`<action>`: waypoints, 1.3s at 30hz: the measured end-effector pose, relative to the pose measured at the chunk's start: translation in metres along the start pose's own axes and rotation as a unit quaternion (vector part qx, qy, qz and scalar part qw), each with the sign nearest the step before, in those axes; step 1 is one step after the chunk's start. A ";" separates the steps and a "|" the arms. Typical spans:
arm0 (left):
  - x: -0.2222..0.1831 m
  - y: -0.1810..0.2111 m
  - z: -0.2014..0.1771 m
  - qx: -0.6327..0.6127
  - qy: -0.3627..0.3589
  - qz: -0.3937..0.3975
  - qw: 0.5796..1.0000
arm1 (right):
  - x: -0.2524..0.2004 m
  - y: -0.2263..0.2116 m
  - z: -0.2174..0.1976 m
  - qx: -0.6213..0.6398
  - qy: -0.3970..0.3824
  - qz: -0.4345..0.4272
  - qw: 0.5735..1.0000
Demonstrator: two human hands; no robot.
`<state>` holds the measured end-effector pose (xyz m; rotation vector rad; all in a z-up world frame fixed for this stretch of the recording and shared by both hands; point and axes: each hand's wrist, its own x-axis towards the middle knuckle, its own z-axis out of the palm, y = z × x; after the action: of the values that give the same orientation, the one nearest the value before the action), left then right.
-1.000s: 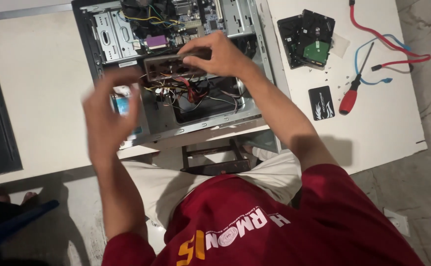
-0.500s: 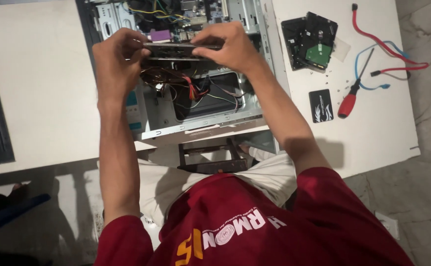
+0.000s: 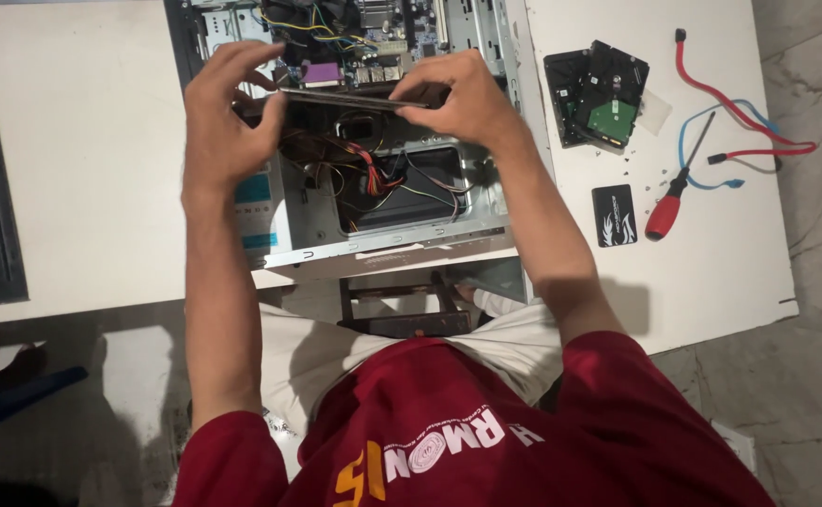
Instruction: Mounting a motherboard into a computer case and organizing internal power and data cables.
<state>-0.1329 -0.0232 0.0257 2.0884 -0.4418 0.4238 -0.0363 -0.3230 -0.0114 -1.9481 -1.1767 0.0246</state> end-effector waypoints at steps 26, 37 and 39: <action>0.002 -0.033 0.016 -0.238 0.057 -0.034 0.969 | -0.002 -0.005 -0.003 0.043 -0.035 0.061 0.997; 0.006 -0.062 0.014 -0.328 0.252 -0.187 0.891 | -0.002 0.004 0.008 -0.004 0.078 0.023 0.997; 0.004 -0.064 0.012 -0.348 0.251 -0.186 0.884 | 0.001 0.003 0.010 0.000 0.084 0.013 0.996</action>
<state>-0.0982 -0.0018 -0.0249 1.2518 0.1196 0.4676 -0.0379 -0.3169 -0.0190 -1.9246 -1.0397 -0.1228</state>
